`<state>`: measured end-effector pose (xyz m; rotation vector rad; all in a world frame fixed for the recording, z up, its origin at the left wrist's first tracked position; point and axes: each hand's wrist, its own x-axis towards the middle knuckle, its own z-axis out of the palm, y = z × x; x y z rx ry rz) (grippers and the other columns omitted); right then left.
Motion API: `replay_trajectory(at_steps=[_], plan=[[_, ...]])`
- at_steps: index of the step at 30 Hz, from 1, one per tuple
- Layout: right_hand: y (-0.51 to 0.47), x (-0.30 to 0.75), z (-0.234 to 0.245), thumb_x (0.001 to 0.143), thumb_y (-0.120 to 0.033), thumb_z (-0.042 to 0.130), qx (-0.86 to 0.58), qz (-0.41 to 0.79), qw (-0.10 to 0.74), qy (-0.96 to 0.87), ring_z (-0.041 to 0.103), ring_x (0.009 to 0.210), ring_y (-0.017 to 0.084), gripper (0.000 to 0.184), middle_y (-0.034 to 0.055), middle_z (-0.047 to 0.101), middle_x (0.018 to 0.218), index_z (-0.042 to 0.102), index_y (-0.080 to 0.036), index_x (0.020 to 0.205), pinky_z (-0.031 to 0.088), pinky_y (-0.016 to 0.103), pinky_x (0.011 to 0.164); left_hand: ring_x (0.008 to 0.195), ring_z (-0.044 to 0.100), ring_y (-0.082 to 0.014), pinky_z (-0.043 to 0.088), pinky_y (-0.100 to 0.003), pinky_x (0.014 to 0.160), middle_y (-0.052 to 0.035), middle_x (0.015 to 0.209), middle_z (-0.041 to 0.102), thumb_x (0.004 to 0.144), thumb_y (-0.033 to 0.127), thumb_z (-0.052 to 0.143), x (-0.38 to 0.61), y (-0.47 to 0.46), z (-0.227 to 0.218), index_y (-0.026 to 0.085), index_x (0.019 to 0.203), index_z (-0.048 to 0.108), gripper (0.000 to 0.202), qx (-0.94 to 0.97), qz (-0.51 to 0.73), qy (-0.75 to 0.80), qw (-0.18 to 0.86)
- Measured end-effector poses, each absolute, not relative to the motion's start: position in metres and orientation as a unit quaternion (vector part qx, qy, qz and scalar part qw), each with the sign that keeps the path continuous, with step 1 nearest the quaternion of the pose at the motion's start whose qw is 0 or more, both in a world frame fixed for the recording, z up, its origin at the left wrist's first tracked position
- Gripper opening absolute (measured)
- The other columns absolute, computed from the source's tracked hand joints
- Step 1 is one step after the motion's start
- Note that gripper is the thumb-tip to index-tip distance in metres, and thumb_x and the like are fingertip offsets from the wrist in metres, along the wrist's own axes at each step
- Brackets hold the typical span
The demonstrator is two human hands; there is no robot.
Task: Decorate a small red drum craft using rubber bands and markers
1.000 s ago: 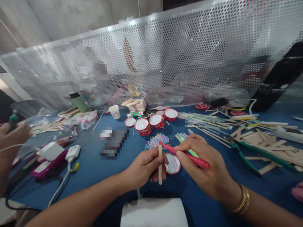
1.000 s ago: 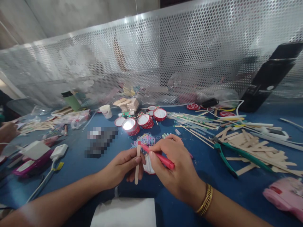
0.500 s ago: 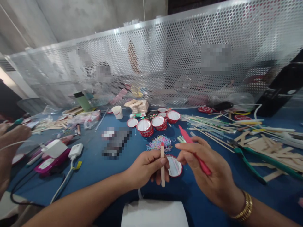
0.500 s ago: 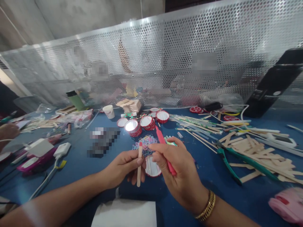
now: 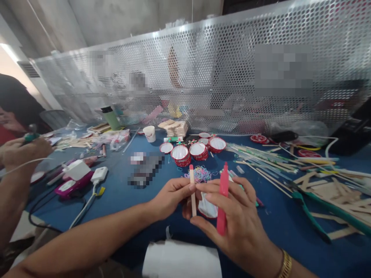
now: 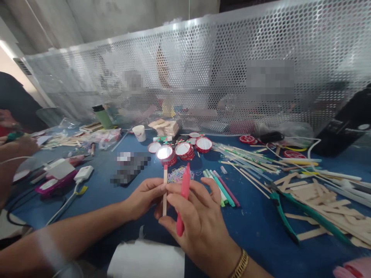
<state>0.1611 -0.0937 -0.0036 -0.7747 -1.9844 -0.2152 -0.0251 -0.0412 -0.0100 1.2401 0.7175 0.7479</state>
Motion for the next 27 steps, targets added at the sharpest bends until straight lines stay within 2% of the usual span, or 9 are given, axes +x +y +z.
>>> replay_trajectory(at_steps=[8, 11, 15, 19, 22, 27], plan=[[-0.090, 0.161, -0.006, 0.078, -0.024, 0.075, -0.301, -0.080, 0.479, -0.821, 0.062, 0.102, 0.025, 0.039, 0.0058, 0.072, 0.111, 0.050, -0.022, 0.108, 0.033, 0.054, 0.102, 0.038, 0.055, -0.0083, 0.043, -0.016, 0.038, -0.0010, 0.053, 0.063, 0.080, 0.054, 0.067, -0.026, -0.041, -0.009, 0.012, 0.078, 0.063, 0.043, 0.553, 0.330, 0.327, 0.692], [-0.090, 0.162, -0.007, 0.079, -0.017, 0.073, -0.284, -0.081, 0.469, -0.832, 0.063, 0.101, 0.023, 0.033, 0.0029, 0.074, 0.108, 0.053, -0.022, 0.106, 0.032, 0.051, 0.103, 0.037, 0.056, -0.0088, 0.043, -0.016, 0.037, -0.0008, 0.053, 0.063, 0.082, 0.052, 0.067, -0.027, -0.039, -0.009, 0.012, 0.075, 0.060, 0.041, 0.553, 0.333, 0.323, 0.692], [-0.092, 0.161, -0.009, 0.084, -0.007, 0.064, -0.267, -0.097, 0.457, -0.843, 0.063, 0.098, 0.018, 0.025, -0.0035, 0.075, 0.102, 0.060, -0.024, 0.103, 0.028, 0.046, 0.106, 0.041, 0.058, -0.0096, 0.046, -0.017, 0.040, -0.0009, 0.055, 0.064, 0.082, 0.050, 0.068, -0.027, -0.038, -0.012, 0.012, 0.082, 0.063, 0.038, 0.549, 0.328, 0.312, 0.703], [-0.092, 0.160, -0.012, 0.090, -0.013, 0.060, -0.249, -0.106, 0.480, -0.835, 0.061, 0.100, 0.016, 0.017, -0.0049, 0.076, 0.101, 0.065, -0.024, 0.101, 0.025, 0.043, 0.108, 0.045, 0.060, -0.0098, 0.048, -0.017, 0.044, -0.0011, 0.059, 0.065, 0.082, 0.047, 0.068, -0.028, -0.037, -0.015, 0.012, 0.083, 0.063, 0.035, 0.545, 0.319, 0.297, 0.716], [-0.092, 0.160, -0.014, 0.088, -0.013, 0.063, -0.259, -0.081, 0.475, -0.837, 0.061, 0.099, 0.015, 0.018, -0.0054, 0.075, 0.102, 0.066, -0.024, 0.102, 0.023, 0.042, 0.110, 0.043, 0.059, -0.0083, 0.046, -0.016, 0.042, -0.0003, 0.061, 0.066, 0.083, 0.043, 0.069, -0.030, -0.036, -0.017, 0.013, 0.088, 0.061, 0.032, 0.548, 0.291, 0.276, 0.734], [-0.091, 0.158, -0.013, 0.085, -0.014, 0.067, -0.277, -0.047, 0.489, -0.826, 0.062, 0.087, 0.014, 0.014, -0.0061, 0.075, 0.095, 0.064, -0.024, 0.096, 0.027, 0.042, 0.106, 0.041, 0.057, -0.0066, 0.044, -0.013, 0.039, 0.0013, 0.061, 0.064, 0.084, 0.042, 0.068, -0.028, -0.040, -0.017, 0.014, 0.094, 0.059, 0.031, 0.531, 0.283, 0.258, 0.756]])
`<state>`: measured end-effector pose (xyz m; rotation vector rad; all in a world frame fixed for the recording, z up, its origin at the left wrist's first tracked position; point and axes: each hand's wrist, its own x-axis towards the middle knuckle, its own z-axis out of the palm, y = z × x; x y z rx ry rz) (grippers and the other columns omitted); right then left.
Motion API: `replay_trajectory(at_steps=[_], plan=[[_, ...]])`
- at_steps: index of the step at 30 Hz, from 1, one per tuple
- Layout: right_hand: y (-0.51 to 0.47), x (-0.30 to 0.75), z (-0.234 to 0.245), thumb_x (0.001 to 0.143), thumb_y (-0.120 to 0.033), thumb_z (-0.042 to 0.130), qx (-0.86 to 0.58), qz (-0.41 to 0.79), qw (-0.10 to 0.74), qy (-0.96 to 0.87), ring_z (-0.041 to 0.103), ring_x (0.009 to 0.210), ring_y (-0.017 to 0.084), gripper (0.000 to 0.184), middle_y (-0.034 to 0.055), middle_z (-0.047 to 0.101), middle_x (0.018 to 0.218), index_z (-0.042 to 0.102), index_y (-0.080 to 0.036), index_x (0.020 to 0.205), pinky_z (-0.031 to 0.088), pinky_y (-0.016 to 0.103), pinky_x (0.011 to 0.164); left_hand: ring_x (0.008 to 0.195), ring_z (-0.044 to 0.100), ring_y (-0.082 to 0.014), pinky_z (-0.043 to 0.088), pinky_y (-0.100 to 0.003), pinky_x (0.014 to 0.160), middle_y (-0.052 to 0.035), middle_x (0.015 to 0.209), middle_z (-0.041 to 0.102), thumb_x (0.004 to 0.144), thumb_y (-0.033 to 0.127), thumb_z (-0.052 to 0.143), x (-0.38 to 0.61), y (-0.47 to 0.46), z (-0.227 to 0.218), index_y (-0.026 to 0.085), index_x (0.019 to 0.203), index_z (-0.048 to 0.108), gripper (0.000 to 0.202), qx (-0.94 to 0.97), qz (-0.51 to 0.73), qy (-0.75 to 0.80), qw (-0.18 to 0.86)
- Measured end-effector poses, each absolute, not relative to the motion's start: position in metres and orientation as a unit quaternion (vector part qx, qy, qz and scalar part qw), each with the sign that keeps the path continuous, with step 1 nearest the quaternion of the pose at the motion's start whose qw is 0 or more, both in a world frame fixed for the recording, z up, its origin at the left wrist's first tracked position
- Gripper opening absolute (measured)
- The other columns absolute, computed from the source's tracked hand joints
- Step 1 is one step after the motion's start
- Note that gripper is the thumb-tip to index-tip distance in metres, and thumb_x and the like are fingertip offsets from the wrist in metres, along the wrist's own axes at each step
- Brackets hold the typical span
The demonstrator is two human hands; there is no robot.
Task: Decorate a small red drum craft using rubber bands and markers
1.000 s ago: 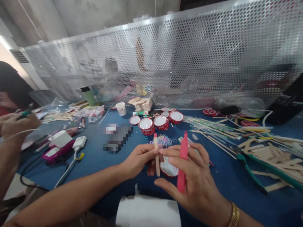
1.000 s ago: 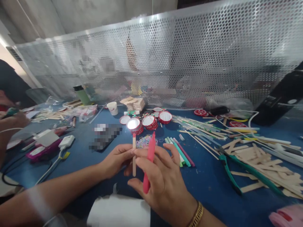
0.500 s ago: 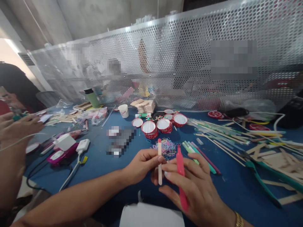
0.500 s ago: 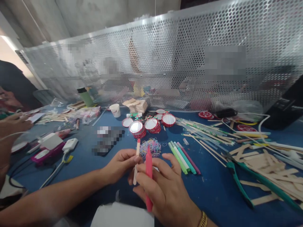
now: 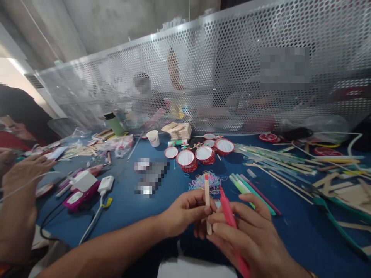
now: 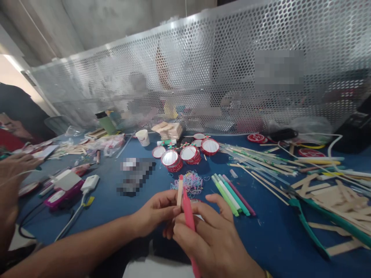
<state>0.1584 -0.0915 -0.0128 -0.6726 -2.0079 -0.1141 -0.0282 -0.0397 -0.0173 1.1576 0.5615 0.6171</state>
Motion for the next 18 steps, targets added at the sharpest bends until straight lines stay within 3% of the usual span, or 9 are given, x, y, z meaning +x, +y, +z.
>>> replay_trajectory(at_steps=[9, 14, 18], plan=[[-0.086, 0.156, -0.006, 0.081, -0.012, 0.069, -0.269, -0.075, 0.504, -0.818, 0.067, 0.083, 0.016, 0.023, -0.0021, 0.076, 0.089, 0.058, -0.019, 0.100, 0.041, 0.040, 0.096, 0.039, 0.056, -0.0066, 0.043, -0.013, 0.037, 0.0014, 0.061, 0.064, 0.084, 0.043, 0.067, -0.027, -0.043, -0.017, 0.015, 0.088, 0.056, 0.031, 0.496, 0.296, 0.249, 0.777], [-0.087, 0.161, -0.005, 0.081, -0.014, 0.069, -0.241, -0.120, 0.478, -0.836, 0.068, 0.082, 0.015, 0.021, -0.0055, 0.076, 0.087, 0.060, -0.023, 0.097, 0.036, 0.036, 0.100, 0.039, 0.055, -0.0067, 0.043, -0.015, 0.038, 0.0020, 0.060, 0.062, 0.080, 0.048, 0.070, -0.026, -0.046, -0.015, 0.015, 0.088, 0.057, 0.037, 0.489, 0.279, 0.261, 0.784], [-0.089, 0.170, -0.015, 0.084, -0.014, 0.065, -0.215, -0.131, 0.443, -0.860, 0.067, 0.092, 0.021, 0.021, -0.0014, 0.077, 0.094, 0.065, -0.022, 0.103, 0.031, 0.046, 0.106, 0.048, 0.056, -0.0053, 0.044, -0.014, 0.047, 0.0015, 0.063, 0.061, 0.075, 0.046, 0.075, -0.024, -0.050, -0.013, 0.013, 0.084, 0.061, 0.038, 0.494, 0.298, 0.281, 0.767]])
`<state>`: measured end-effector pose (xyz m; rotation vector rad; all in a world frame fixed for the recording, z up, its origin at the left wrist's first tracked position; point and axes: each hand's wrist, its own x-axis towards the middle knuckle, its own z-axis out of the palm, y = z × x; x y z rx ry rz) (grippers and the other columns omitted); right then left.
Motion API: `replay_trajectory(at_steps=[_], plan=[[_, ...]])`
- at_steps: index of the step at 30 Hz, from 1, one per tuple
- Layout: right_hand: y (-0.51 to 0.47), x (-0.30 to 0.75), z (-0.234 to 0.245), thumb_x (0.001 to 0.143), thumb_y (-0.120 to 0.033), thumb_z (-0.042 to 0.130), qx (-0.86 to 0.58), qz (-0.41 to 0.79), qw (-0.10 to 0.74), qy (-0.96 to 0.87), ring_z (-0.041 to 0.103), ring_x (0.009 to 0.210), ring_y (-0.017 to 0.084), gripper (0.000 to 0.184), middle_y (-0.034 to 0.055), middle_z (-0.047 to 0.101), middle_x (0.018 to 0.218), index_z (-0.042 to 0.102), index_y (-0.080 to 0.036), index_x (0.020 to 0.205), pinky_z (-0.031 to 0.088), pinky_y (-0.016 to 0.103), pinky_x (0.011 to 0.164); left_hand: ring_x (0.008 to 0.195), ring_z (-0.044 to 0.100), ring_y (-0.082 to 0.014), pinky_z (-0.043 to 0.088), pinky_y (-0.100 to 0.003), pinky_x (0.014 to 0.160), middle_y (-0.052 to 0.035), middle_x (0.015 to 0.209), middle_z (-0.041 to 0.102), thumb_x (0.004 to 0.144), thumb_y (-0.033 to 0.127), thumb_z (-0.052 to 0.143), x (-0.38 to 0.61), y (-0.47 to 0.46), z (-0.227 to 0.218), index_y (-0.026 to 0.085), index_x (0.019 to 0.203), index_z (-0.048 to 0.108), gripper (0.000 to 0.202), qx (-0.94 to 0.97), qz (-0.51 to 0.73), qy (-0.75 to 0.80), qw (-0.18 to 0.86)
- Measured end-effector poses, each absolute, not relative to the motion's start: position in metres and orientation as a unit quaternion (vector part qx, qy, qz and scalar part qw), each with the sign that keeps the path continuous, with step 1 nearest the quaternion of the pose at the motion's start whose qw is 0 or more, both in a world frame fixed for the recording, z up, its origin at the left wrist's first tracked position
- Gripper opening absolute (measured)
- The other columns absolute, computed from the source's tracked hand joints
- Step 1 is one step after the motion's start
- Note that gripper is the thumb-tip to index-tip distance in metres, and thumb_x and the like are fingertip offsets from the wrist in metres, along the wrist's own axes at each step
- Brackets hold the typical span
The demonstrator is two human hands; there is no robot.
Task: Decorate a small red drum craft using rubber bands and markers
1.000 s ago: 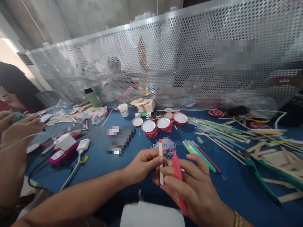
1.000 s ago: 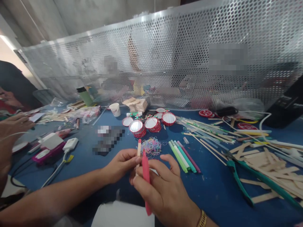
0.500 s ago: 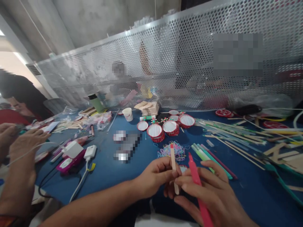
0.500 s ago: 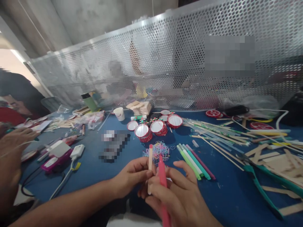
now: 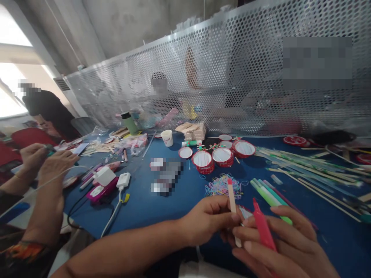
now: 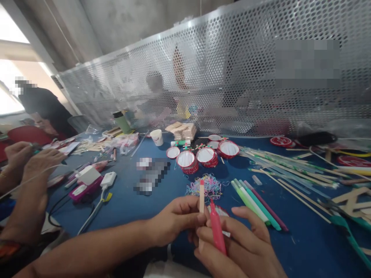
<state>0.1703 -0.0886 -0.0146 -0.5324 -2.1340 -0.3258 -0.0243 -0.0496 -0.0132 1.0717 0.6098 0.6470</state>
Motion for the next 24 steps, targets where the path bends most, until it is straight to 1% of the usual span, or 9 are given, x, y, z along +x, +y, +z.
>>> replay_trajectory(at_steps=[3, 5, 8, 10, 12, 15, 17, 21, 24], plan=[[-0.087, 0.171, -0.014, 0.080, -0.013, 0.069, -0.209, -0.133, 0.446, -0.860, 0.067, 0.089, 0.021, 0.023, -0.0009, 0.077, 0.091, 0.063, -0.021, 0.100, 0.034, 0.046, 0.102, 0.049, 0.055, -0.0048, 0.042, -0.014, 0.047, 0.0022, 0.065, 0.061, 0.074, 0.045, 0.077, -0.023, -0.050, -0.014, 0.013, 0.093, 0.062, 0.039, 0.502, 0.316, 0.284, 0.753], [-0.086, 0.169, -0.010, 0.080, -0.014, 0.069, -0.211, -0.128, 0.453, -0.857, 0.068, 0.081, 0.017, 0.022, -0.0026, 0.076, 0.086, 0.061, -0.022, 0.099, 0.038, 0.041, 0.096, 0.049, 0.056, -0.0056, 0.042, -0.015, 0.046, 0.0027, 0.065, 0.061, 0.077, 0.044, 0.075, -0.023, -0.049, -0.017, 0.015, 0.102, 0.060, 0.042, 0.509, 0.319, 0.281, 0.749], [-0.085, 0.167, -0.008, 0.084, -0.017, 0.065, -0.251, -0.088, 0.468, -0.842, 0.067, 0.080, 0.016, 0.017, -0.0027, 0.075, 0.083, 0.059, -0.023, 0.099, 0.041, 0.037, 0.092, 0.051, 0.060, -0.0083, 0.042, -0.016, 0.044, 0.0020, 0.067, 0.064, 0.080, 0.044, 0.071, -0.023, -0.048, -0.021, 0.017, 0.103, 0.055, 0.039, 0.522, 0.310, 0.270, 0.748], [-0.085, 0.171, -0.012, 0.091, -0.024, 0.056, -0.272, -0.060, 0.470, -0.838, 0.067, 0.088, 0.018, 0.016, 0.0004, 0.074, 0.090, 0.059, -0.022, 0.106, 0.039, 0.038, 0.097, 0.051, 0.061, -0.0091, 0.038, -0.016, 0.041, 0.0008, 0.069, 0.066, 0.082, 0.046, 0.069, -0.022, -0.047, -0.021, 0.018, 0.097, 0.052, 0.037, 0.531, 0.300, 0.268, 0.746], [-0.084, 0.176, -0.017, 0.095, -0.028, 0.048, -0.299, -0.045, 0.490, -0.817, 0.066, 0.094, 0.020, 0.027, 0.0037, 0.073, 0.094, 0.056, -0.018, 0.120, 0.037, 0.042, 0.102, 0.050, 0.061, -0.0082, 0.033, -0.015, 0.039, -0.0001, 0.070, 0.067, 0.083, 0.047, 0.066, -0.021, -0.048, -0.020, 0.018, 0.094, 0.050, 0.035, 0.542, 0.293, 0.280, 0.737], [-0.080, 0.182, -0.022, 0.097, -0.027, 0.043, -0.329, -0.002, 0.506, -0.797, 0.066, 0.078, 0.017, 0.038, 0.0023, 0.071, 0.088, 0.051, -0.020, 0.133, 0.042, 0.042, 0.092, 0.048, 0.058, -0.0077, 0.028, -0.016, 0.039, -0.0001, 0.067, 0.067, 0.085, 0.046, 0.064, -0.018, -0.049, -0.017, 0.018, 0.093, 0.048, 0.034, 0.546, 0.286, 0.289, 0.733], [-0.078, 0.184, -0.020, 0.095, -0.024, 0.046, -0.347, 0.015, 0.514, -0.784, 0.065, 0.076, 0.017, 0.035, 0.0021, 0.070, 0.089, 0.056, -0.023, 0.130, 0.044, 0.040, 0.085, 0.048, 0.057, -0.0075, 0.028, -0.016, 0.040, -0.0002, 0.064, 0.066, 0.087, 0.046, 0.062, -0.017, -0.050, -0.017, 0.018, 0.091, 0.048, 0.031, 0.549, 0.288, 0.290, 0.729], [-0.075, 0.185, -0.015, 0.090, -0.018, 0.054, -0.374, 0.007, 0.524, -0.765, 0.067, 0.087, 0.019, 0.030, 0.0029, 0.071, 0.102, 0.060, -0.023, 0.119, 0.039, 0.045, 0.097, 0.053, 0.060, -0.0090, 0.038, -0.019, 0.052, -0.0015, 0.063, 0.066, 0.089, 0.044, 0.060, -0.016, -0.050, -0.019, 0.017, 0.089, 0.048, 0.030, 0.560, 0.296, 0.273, 0.724], [-0.074, 0.186, -0.013, 0.089, -0.017, 0.053, -0.380, -0.002, 0.514, -0.769, 0.067, 0.086, 0.019, 0.028, 0.0029, 0.071, 0.100, 0.060, -0.023, 0.116, 0.036, 0.048, 0.101, 0.055, 0.060, -0.0093, 0.036, -0.018, 0.051, -0.0009, 0.064, 0.065, 0.090, 0.042, 0.059, -0.016, -0.050, -0.020, 0.016, 0.095, 0.048, 0.028, 0.573, 0.299, 0.284, 0.708]])
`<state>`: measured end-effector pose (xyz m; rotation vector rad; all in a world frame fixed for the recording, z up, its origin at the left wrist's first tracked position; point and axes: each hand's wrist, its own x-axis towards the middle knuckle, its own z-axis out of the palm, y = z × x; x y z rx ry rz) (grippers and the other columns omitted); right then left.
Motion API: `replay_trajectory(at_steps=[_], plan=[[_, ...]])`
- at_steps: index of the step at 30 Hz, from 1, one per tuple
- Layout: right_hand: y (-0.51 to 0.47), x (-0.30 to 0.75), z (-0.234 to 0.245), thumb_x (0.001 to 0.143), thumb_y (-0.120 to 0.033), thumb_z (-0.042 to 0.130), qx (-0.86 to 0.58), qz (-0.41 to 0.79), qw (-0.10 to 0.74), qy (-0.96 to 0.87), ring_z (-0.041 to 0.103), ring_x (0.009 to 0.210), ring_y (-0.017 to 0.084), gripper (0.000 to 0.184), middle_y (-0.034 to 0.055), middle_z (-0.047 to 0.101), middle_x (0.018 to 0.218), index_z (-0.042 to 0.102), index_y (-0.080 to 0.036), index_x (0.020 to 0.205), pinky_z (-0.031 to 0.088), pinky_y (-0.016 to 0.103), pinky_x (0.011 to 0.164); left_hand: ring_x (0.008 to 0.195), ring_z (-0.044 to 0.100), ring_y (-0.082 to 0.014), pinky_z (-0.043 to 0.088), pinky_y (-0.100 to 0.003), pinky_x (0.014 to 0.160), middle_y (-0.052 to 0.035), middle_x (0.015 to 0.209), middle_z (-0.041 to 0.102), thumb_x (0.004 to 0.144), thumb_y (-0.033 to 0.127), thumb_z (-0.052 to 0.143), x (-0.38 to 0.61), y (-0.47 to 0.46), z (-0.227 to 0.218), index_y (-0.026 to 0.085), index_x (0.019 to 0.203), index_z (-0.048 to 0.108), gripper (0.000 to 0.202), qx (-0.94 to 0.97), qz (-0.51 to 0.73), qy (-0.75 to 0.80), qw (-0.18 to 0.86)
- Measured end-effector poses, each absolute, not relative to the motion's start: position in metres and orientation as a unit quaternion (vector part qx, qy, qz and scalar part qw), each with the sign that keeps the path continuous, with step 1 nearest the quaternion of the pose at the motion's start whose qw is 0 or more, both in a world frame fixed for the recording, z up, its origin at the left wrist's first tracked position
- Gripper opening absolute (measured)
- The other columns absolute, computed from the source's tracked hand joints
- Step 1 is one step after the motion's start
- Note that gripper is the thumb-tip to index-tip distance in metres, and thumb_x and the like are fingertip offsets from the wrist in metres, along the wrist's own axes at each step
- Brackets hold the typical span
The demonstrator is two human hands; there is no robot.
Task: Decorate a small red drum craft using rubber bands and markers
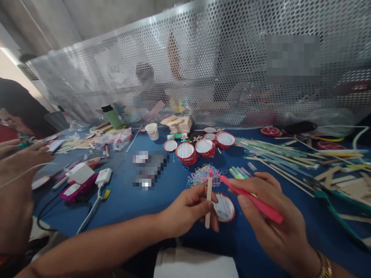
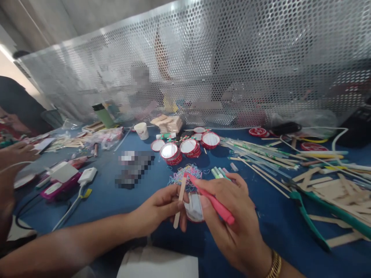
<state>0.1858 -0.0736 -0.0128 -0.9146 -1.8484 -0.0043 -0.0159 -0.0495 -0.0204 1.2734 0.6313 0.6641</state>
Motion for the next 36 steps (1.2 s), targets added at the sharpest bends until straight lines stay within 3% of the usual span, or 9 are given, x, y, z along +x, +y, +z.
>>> replay_trajectory(at_steps=[9, 13, 16, 23, 36], plan=[[-0.074, 0.183, -0.014, 0.086, -0.015, 0.059, -0.378, -0.047, 0.525, -0.761, 0.063, 0.076, 0.017, 0.018, 0.0029, 0.067, 0.089, 0.059, -0.019, 0.104, 0.039, 0.045, 0.096, 0.045, 0.051, -0.0061, 0.034, -0.014, 0.039, 0.0028, 0.065, 0.063, 0.089, 0.036, 0.062, -0.015, -0.056, -0.019, 0.020, 0.095, 0.040, 0.028, 0.559, 0.286, 0.262, 0.732], [-0.076, 0.181, -0.015, 0.086, -0.018, 0.059, -0.377, -0.055, 0.518, -0.766, 0.062, 0.072, 0.016, 0.013, 0.0014, 0.066, 0.085, 0.058, -0.019, 0.099, 0.039, 0.044, 0.096, 0.037, 0.049, -0.0046, 0.035, -0.013, 0.035, 0.0036, 0.063, 0.064, 0.094, 0.040, 0.053, -0.015, -0.057, -0.018, 0.021, 0.096, 0.041, 0.023, 0.549, 0.265, 0.265, 0.747], [-0.075, 0.183, -0.015, 0.085, -0.017, 0.060, -0.362, -0.045, 0.513, -0.777, 0.062, 0.070, 0.016, 0.015, 0.0000, 0.066, 0.083, 0.058, -0.021, 0.100, 0.038, 0.047, 0.098, 0.036, 0.050, -0.0050, 0.037, -0.012, 0.035, 0.0023, 0.061, 0.064, 0.096, 0.046, 0.046, -0.015, -0.057, -0.018, 0.019, 0.092, 0.044, 0.027, 0.536, 0.256, 0.268, 0.758], [-0.073, 0.186, -0.015, 0.083, -0.016, 0.063, -0.369, -0.055, 0.528, -0.763, 0.064, 0.078, 0.019, 0.023, 0.0044, 0.069, 0.091, 0.060, -0.020, 0.105, 0.037, 0.049, 0.098, 0.040, 0.058, -0.0073, 0.038, -0.013, 0.033, -0.0013, 0.068, 0.069, 0.091, 0.048, 0.054, -0.010, -0.059, -0.018, 0.018, 0.088, 0.048, 0.031, 0.494, 0.259, 0.293, 0.776], [-0.073, 0.187, -0.008, 0.085, -0.020, 0.061, -0.414, -0.039, 0.541, -0.731, 0.060, 0.067, 0.015, 0.007, -0.0009, 0.064, 0.077, 0.057, -0.022, 0.089, 0.040, 0.045, 0.094, 0.037, 0.058, -0.0097, 0.043, -0.016, 0.035, -0.0018, 0.063, 0.067, 0.092, 0.048, 0.049, -0.003, -0.060, -0.021, 0.016, 0.084, 0.051, 0.032, 0.474, 0.242, 0.308, 0.789]])
